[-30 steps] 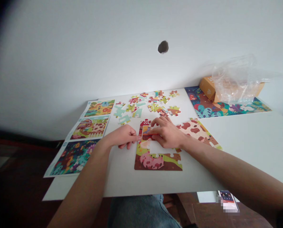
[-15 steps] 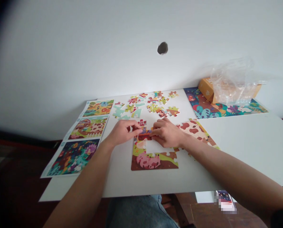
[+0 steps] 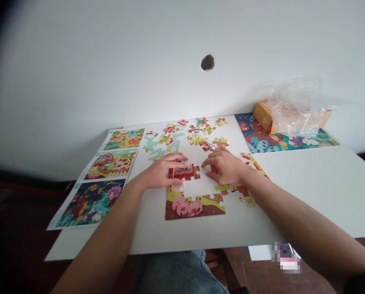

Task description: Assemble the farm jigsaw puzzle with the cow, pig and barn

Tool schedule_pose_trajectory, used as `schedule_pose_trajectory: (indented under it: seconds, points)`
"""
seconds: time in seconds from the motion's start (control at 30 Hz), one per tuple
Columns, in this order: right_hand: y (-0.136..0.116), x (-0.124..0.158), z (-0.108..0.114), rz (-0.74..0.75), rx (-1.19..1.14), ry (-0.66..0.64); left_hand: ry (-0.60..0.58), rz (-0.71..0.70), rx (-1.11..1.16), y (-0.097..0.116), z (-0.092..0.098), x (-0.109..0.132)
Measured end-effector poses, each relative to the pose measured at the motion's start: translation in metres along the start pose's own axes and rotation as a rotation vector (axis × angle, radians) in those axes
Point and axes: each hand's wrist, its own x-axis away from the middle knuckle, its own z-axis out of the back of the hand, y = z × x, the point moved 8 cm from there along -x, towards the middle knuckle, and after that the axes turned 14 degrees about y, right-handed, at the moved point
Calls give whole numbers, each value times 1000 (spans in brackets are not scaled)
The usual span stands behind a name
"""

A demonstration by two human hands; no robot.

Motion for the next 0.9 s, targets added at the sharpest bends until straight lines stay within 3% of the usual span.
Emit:
schedule_pose_trajectory:
  seconds: [0.13,0.23,0.33,0.4,0.63,0.83,0.9]
  points:
    - [0,-1,-4,-5,-27,-2,238,31,-22,-9,17,-2]
    - [0,-1,-4,11,-50,16,456,243,-285,-34,36,4]
    - [3,-1,-4,18,-59,29,454,509,-519,-61,42,15]
    - [7,-2,-2,10,-53,36,407,585,-553,-74,40,19]
    - [27,3,3,-43,-11,14,497,453,-443,-90,41,19]
    - [48,2,10,-161,220,265,588,450,-372,-92,46,19]
    - [53,0,7,-206,297,283,599,451,-371,-91,47,19]
